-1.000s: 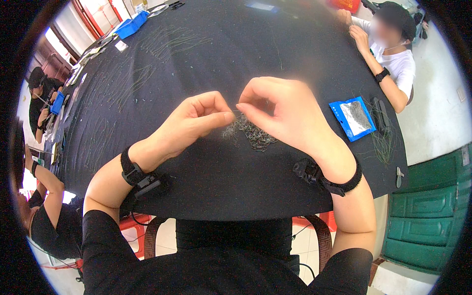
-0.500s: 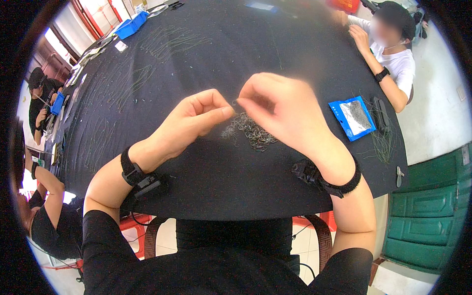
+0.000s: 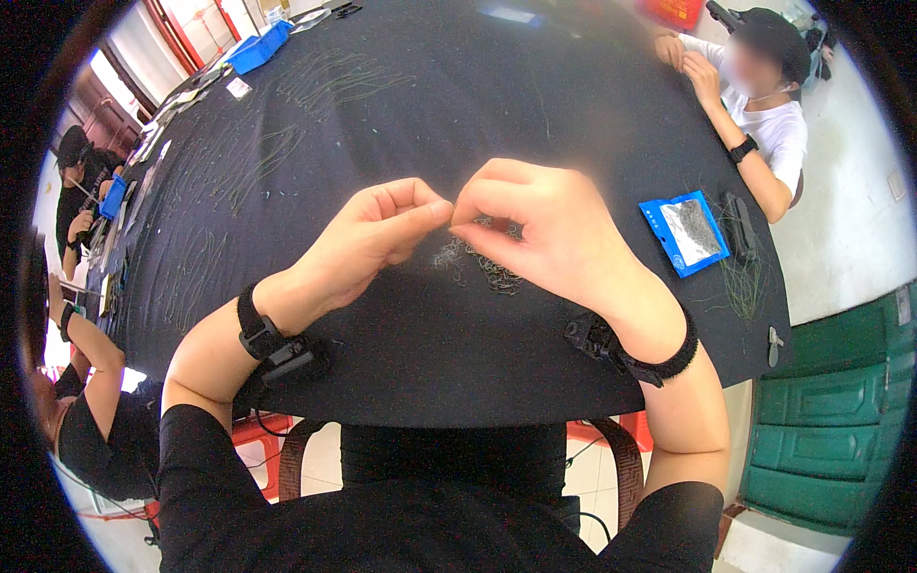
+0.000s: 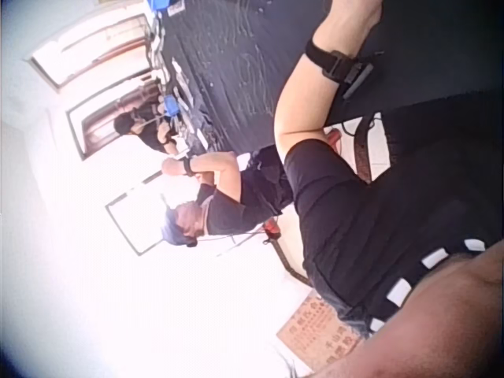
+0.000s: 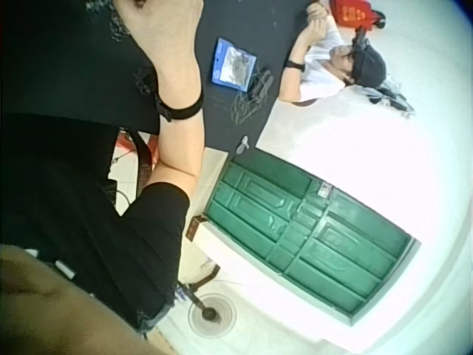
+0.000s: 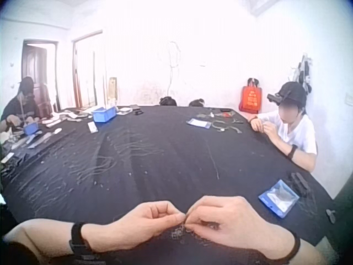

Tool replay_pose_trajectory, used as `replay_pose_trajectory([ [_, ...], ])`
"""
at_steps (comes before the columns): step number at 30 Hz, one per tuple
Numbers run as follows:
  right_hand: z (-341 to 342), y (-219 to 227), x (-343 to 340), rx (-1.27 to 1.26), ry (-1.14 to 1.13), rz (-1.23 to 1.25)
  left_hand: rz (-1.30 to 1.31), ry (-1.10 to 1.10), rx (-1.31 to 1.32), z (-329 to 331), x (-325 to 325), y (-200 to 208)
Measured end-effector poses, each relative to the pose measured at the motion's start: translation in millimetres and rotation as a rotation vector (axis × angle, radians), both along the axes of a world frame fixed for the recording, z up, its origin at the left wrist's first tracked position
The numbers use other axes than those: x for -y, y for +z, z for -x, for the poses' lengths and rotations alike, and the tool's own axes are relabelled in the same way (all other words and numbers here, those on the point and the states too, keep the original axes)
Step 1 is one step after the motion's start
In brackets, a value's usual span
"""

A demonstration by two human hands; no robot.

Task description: Assembling small fishing tackle components and metal rings onto a fishing line while seated at a table.

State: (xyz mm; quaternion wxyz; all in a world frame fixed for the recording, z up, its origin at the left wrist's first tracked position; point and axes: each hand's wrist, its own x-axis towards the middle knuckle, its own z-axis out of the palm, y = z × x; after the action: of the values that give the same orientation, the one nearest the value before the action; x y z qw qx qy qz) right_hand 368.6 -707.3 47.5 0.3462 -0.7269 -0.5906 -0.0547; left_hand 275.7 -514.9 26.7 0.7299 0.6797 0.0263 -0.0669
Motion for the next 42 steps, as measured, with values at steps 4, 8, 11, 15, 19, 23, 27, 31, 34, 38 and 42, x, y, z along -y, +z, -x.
replay_pose_trajectory([
  [4,-1.7,-2.3,-0.2,0.013,-0.003,-0.004,-0.007,-0.002,0.025,0.0,0.2,-1.0],
  [8,-2.5,-0.8,1.3,-0.004,-0.025,-0.041,0.007,-0.01,-0.018,0.6,-0.9,1.2],
  [11,-5.1,0.2,2.5,0.011,-0.026,-0.044,-0.009,-0.006,-0.031,0.9,-1.1,1.7],
  [15,-6.6,-0.3,3.6,-0.025,-0.043,0.003,-0.003,-0.01,-0.035,0.1,-1.9,2.2],
  [19,-5.8,-0.2,3.6,-0.026,-0.026,-0.001,0.011,-0.018,-0.056,0.8,-3.1,2.7],
  [23,-3.7,2.7,4.3,-0.118,-0.04,0.027,-0.018,0.007,-0.028,0.0,-3.4,1.1],
  [27,-4.7,2.5,4.6,-0.113,-0.018,0.023,-0.024,0.005,-0.016,0.5,-2.6,2.2],
  [31,-5.6,0.1,4.5,-0.143,-0.028,0.052,-0.033,0.011,-0.058,-0.2,-2.0,-1.0],
  [34,-4.0,0.0,3.2,-0.163,-0.04,0.01,0.015,0.005,-0.095,0.1,-2.2,-0.7],
  [38,1.2,-2.1,-1.3,-0.185,-0.017,-0.021,0.136,0.001,-0.171,0.8,-1.8,-6.8],
  [42,3.6,-4.6,-4.4,-0.154,-0.055,-0.033,0.216,0.001,-0.233,2.2,0.0,-5.8],
])
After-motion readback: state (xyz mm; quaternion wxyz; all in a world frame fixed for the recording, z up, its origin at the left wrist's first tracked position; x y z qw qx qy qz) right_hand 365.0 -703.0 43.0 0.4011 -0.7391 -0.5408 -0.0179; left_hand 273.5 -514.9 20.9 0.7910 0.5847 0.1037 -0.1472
